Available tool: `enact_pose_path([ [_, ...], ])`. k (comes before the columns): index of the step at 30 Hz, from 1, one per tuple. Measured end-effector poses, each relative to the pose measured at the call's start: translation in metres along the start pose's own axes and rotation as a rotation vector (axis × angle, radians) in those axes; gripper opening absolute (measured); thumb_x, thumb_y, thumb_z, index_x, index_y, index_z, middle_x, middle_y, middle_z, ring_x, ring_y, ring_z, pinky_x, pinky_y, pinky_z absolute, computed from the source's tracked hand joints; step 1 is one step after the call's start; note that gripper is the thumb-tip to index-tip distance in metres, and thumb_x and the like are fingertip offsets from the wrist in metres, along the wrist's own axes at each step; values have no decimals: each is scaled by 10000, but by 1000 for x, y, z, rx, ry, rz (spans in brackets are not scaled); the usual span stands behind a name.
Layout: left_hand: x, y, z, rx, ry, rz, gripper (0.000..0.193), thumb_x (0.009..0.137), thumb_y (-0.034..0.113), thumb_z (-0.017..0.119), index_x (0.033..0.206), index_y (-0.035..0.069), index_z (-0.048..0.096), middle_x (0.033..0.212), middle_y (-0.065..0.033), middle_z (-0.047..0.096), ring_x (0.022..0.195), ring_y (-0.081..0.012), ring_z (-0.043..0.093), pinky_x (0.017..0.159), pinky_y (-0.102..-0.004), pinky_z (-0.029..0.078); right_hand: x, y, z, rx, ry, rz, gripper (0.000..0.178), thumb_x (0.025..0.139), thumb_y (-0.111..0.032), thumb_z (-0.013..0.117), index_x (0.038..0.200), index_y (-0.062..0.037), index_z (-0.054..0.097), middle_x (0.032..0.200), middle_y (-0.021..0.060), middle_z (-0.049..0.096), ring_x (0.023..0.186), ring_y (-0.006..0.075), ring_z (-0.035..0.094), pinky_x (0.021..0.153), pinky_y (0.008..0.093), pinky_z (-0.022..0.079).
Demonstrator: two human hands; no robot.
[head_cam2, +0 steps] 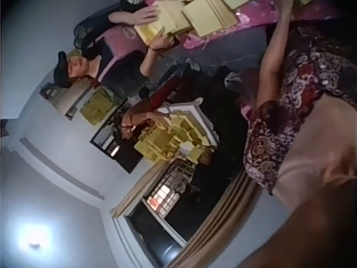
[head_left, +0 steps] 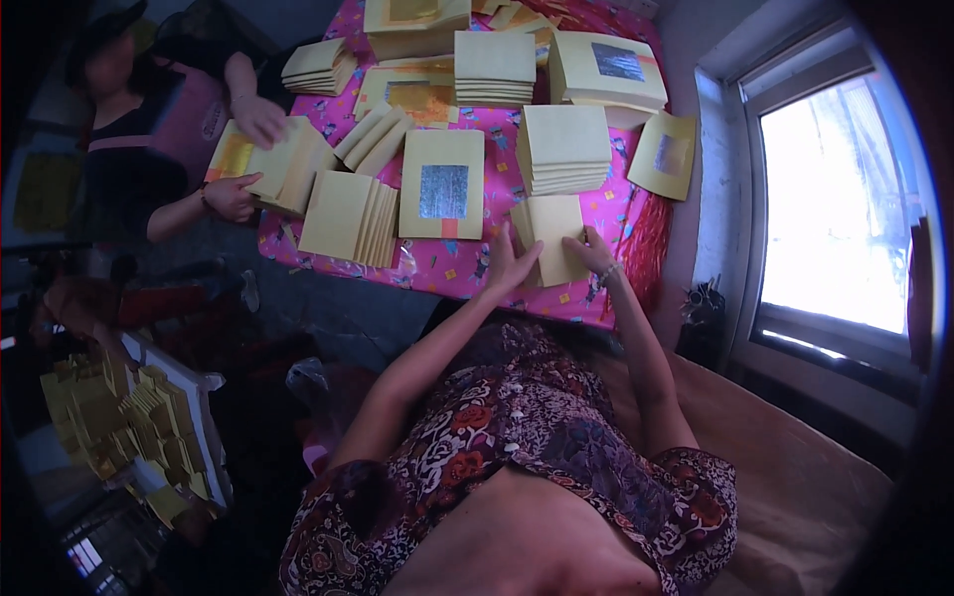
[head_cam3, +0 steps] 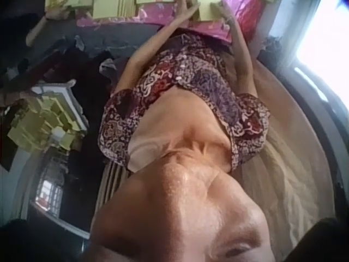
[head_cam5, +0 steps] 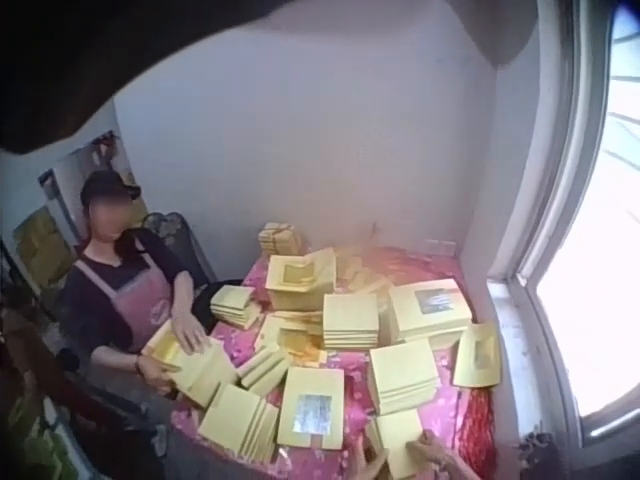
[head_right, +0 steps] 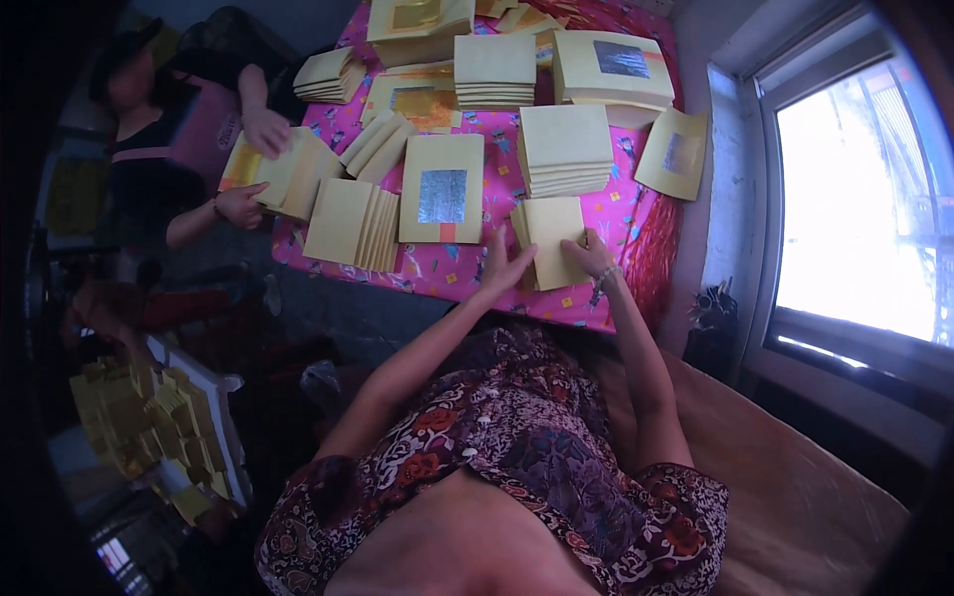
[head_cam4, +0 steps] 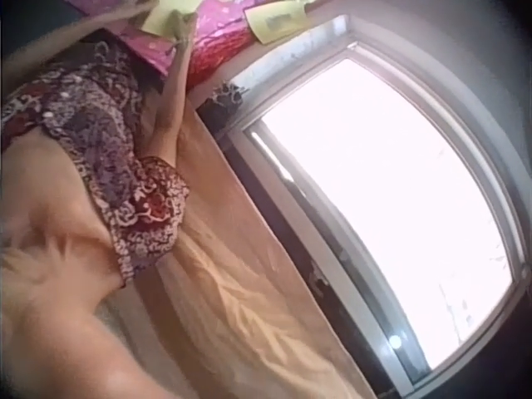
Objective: Sorting and counting stacks of joss paper with gold foil.
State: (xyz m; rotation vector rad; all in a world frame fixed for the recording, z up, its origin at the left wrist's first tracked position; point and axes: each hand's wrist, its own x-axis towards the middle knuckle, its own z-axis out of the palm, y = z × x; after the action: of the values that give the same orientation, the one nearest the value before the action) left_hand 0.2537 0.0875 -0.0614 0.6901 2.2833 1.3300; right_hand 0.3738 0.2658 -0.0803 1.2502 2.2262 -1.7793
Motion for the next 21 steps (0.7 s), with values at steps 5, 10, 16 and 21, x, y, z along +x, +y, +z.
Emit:
enact_pose_path([
  [5,1,-5,-65,-201,-122,103,583,809,163,644,1305,33,367,1110,-159,505,953,-213,537,799,-314,467,-5,-9,-4,91,-5,33,647,762,-343,690,1205,50,428,1030,160,602,880,214,609,755,331,500],
  [10,5,-5,-118,-190,-198,52,485,837,103,594,1283,71,407,1152,-123,522,960,-180,572,767,-307,495,-28,-45,-5,-110,336,-15,754,748,-393,707,1245,74,386,1206,243,492,1068,291,526,894,382,436],
  [16,22,-19,-163,-58,-133,196,391,803,59,600,1183,57,508,1089,-137,533,958,-235,575,771,-322,488,-57,-122,17,-306,681,-529,447,762,-150,688,1123,35,503,1066,182,548,993,330,536,867,398,432],
  [21,40,-33,-189,292,-159,415,397,719,42,645,1103,60,548,1074,-133,527,1016,-334,504,880,-397,423,-53,-158,93,-531,322,-651,333,718,-155,692,1012,-57,570,953,122,569,904,302,551,795,386,456],
])
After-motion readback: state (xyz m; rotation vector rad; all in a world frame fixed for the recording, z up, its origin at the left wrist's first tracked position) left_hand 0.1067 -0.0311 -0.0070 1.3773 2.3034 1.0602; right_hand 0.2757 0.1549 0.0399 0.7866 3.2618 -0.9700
